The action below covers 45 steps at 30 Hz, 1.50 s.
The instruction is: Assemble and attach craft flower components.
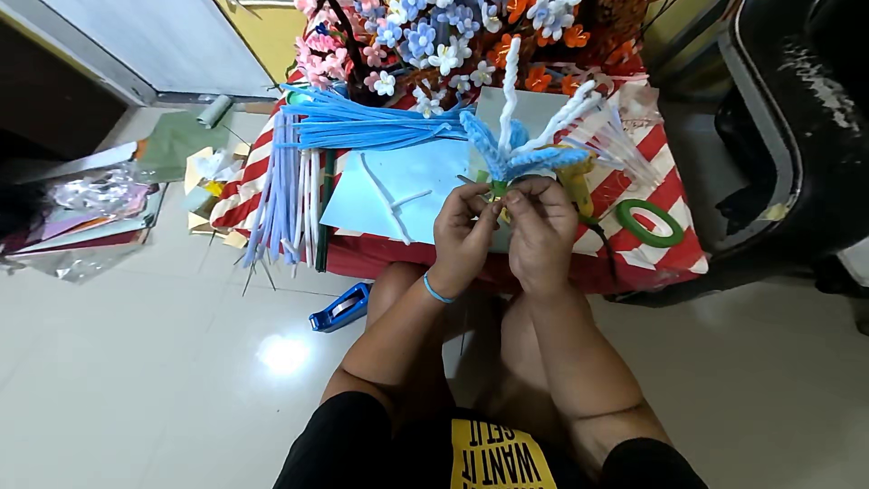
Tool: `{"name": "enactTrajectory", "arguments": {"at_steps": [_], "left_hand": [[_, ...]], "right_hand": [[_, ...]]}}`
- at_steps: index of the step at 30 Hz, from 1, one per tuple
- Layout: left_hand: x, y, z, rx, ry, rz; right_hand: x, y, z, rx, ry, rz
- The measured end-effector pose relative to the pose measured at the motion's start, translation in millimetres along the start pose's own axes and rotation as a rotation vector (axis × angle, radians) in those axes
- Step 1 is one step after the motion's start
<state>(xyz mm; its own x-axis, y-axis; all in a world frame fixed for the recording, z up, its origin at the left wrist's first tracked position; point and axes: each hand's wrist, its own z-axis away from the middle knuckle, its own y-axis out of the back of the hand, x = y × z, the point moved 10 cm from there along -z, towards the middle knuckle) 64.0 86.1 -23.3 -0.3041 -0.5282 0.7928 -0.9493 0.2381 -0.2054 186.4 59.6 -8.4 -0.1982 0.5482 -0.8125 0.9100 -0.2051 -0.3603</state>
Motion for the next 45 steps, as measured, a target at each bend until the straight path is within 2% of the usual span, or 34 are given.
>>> {"name": "enactTrajectory", "arguments": {"at_steps": [8,13,20,28,38,45], "left_hand": [[-9,6,-1,0.054,0.091,0.061],[-10,4,0,0.055,0.078,0.058],[-12,4,0,0.062,0.078,0.073],[-13,6,-1,0.071,0.068,0.099],[-8,9,-2,0.064,0.023,0.075],[-5,7,-1,0.069,-0.009,0.096]], "right_hand": [[-6,-2,3,-0.001,0.059,0.052],[-8,2,1,0.03,0.112,0.065],[-7,2,0,0.022,0.085,0.024],[-10,-2,2,0.001,0.141,0.171],[-10,-11,2,-0.141,0.131,0.102],[-10,-11,3,-0.078,0.106,0.262]]}}
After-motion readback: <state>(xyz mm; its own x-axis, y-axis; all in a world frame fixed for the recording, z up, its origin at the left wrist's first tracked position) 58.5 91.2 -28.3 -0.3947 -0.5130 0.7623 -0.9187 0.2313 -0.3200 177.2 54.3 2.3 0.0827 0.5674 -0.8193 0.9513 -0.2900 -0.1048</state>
